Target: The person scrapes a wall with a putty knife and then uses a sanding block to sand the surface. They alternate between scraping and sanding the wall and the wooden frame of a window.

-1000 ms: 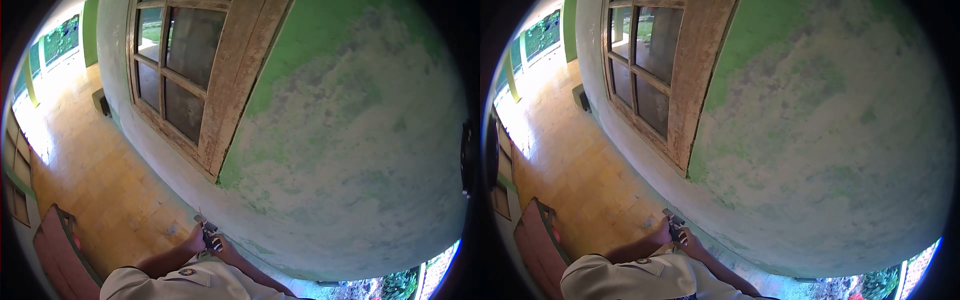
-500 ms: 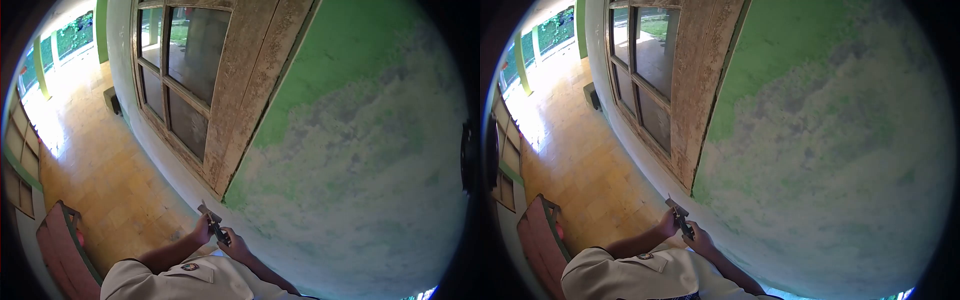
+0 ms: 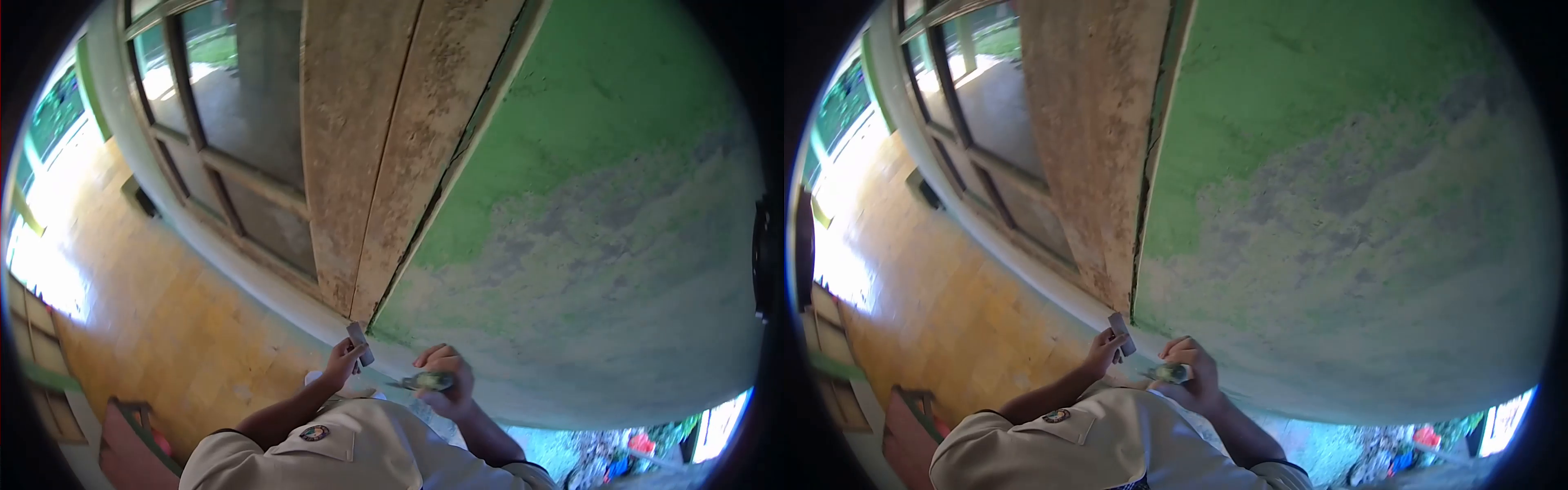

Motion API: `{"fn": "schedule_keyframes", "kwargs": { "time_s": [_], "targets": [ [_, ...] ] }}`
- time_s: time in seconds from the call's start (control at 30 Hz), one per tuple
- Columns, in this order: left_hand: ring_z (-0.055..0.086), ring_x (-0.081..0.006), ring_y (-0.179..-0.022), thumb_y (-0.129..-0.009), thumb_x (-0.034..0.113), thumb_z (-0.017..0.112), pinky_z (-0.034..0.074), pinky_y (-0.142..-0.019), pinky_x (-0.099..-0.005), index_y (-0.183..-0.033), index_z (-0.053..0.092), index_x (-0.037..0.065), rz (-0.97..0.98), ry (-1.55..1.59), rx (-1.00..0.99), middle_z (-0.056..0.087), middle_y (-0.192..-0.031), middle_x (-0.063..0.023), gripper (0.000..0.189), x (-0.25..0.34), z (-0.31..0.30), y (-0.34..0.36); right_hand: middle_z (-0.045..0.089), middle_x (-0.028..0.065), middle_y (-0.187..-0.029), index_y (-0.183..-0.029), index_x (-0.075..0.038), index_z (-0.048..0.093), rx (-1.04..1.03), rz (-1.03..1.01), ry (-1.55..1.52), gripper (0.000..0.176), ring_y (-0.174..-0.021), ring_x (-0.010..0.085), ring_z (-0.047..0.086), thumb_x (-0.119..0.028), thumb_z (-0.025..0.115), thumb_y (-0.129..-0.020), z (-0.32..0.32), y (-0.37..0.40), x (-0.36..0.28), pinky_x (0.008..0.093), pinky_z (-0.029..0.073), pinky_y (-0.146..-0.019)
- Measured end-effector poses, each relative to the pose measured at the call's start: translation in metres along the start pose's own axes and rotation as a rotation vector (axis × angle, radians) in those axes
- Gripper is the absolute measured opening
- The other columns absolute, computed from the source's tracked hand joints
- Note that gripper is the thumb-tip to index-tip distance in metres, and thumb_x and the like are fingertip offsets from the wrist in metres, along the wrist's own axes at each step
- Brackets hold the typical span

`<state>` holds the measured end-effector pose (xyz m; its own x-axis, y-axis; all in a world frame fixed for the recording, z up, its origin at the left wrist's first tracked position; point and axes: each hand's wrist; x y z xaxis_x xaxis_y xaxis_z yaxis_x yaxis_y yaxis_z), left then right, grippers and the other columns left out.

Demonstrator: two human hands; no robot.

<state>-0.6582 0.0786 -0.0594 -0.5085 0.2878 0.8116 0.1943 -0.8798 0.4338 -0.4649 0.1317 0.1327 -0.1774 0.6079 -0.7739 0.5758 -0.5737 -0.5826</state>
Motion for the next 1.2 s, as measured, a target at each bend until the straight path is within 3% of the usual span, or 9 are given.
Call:
{"fn": "schedule_keyframes", "kwargs": {
  "time_s": [0.2,0.37,0.53,0.67,0.73,0.83,1.0,1.07,1.2],
  "targets": [
    [0.048,-0.0053,-0.051,-0.083,0.025,0.068,0.038,-0.044,-0.0221,-0.089,0.059,0.002,0.056,-0.472,-0.406,0.057,-0.068,-0.0019,0.025,0.067,-0.028,-0.007,0.049,0.0117,-0.077,-0.097,-0.007,0.037,0.379,-0.112,-0.497,0.052,-0.06,0.0206,0.053,-0.038,0.074,-0.078,-0.005,-0.048,-0.06,0.0382,0.048,-0.06],
    [0.05,-0.0075,-0.054,-0.083,0.02,0.067,0.039,-0.048,-0.0247,-0.085,0.057,0.002,0.103,-0.167,-0.718,0.058,-0.071,-0.0007,0.021,0.143,-0.024,-0.002,0.044,0.0023,-0.063,-0.094,-0.011,0.035,0.373,-0.227,-0.104,0.061,-0.048,0.0145,0.042,-0.057,0.069,-0.073,-0.013,-0.081,-0.084,0.0298,0.036,-0.044],
    [0.05,-0.0073,-0.058,-0.079,0.019,0.072,0.039,-0.051,-0.0256,-0.076,0.058,0.001,0.526,-0.578,-0.749,0.056,-0.065,0.0001,0.023,0.221,-0.026,-0.001,0.044,0.002,-0.061,-0.094,-0.01,0.037,0.278,-0.465,0.153,0.065,-0.045,0.0139,0.04,-0.065,0.065,-0.072,-0.004,-0.096,-0.119,0.0296,0.036,-0.044],
    [0.047,-0.0065,-0.058,-0.077,0.02,0.074,0.039,-0.051,-0.026,-0.072,0.058,0.0,0.593,-0.625,-0.705,0.054,-0.061,-0.0002,0.026,0.259,-0.019,-0.004,0.042,0.0017,-0.058,-0.089,-0.01,0.042,0.066,-0.541,0.53,0.055,-0.042,0.0134,0.038,-0.055,0.07,-0.074,0.02,-0.113,-0.13,0.0306,0.035,-0.041],
    [0.045,-0.0066,-0.057,-0.077,0.022,0.075,0.038,-0.05,-0.0265,-0.073,0.058,-0.001,0.548,-0.618,-0.681,0.053,-0.061,-0.0011,0.028,0.265,-0.015,-0.009,0.04,-0.0013,-0.057,-0.075,-0.007,0.046,0.028,-0.683,0.653,0.037,-0.04,0.0113,0.036,-0.032,0.074,-0.077,0.048,-0.128,-0.125,0.0281,0.029,-0.036],
    [0.046,-0.0063,-0.058,-0.078,0.022,0.074,0.039,-0.05,-0.0268,-0.073,0.058,-0.001,0.531,-0.643,-0.703,0.053,-0.061,-0.0017,0.029,0.27,-0.016,-0.013,0.039,-0.0026,-0.054,-0.065,-0.008,0.043,-0.362,-0.795,0.785,0.03,-0.041,0.0082,0.039,-0.017,0.068,-0.08,0.066,-0.144,-0.123,0.0251,0.025,-0.037],
    [0.047,-0.0055,-0.057,-0.078,0.021,0.074,0.039,-0.049,-0.026,-0.073,0.058,-0.002,0.51,-0.63,-0.704,0.054,-0.061,-0.0008,0.028,0.272,-0.014,-0.011,0.043,-0.0019,-0.053,-0.066,-0.004,0.046,-0.624,-0.99,0.919,0.021,-0.043,0.0103,0.044,-0.01,0.061,-0.079,0.083,-0.151,-0.107,0.0266,0.025,-0.038],
    [0.047,-0.0047,-0.056,-0.079,0.02,0.073,0.038,-0.048,-0.0252,-0.073,0.058,-0.001,0.493,-0.61,-0.709,0.054,-0.06,-0.0004,0.027,0.272,-0.014,-0.01,0.032,-0.0042,-0.048,-0.064,-0.007,0.041,-0.677,-1.06,0.912,0.028,-0.039,0.0074,0.031,-0.009,0.065,-0.077,0.08,-0.156,-0.096,0.0251,0.018,-0.037],
    [0.047,-0.0039,-0.055,-0.079,0.019,0.073,0.038,-0.047,-0.0243,-0.072,0.058,-0.001,0.535,-0.632,-0.7,0.054,-0.06,0.0001,0.026,0.27,-0.016,-0.013,0.032,-0.0046,-0.048,-0.064,-0.006,0.041,-0.624,-1.035,1.078,0.027,-0.039,0.0071,0.032,-0.007,0.065,-0.076,0.05,-0.183,-0.101,0.0252,0.018,-0.037]
  ]
}}
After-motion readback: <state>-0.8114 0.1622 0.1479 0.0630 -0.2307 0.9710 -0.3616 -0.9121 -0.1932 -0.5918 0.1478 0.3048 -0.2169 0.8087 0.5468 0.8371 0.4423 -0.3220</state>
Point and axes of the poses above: each hand's wrist, its own y-axis away from the middle knuckle, its own z-axis out of the palm, x = y × z
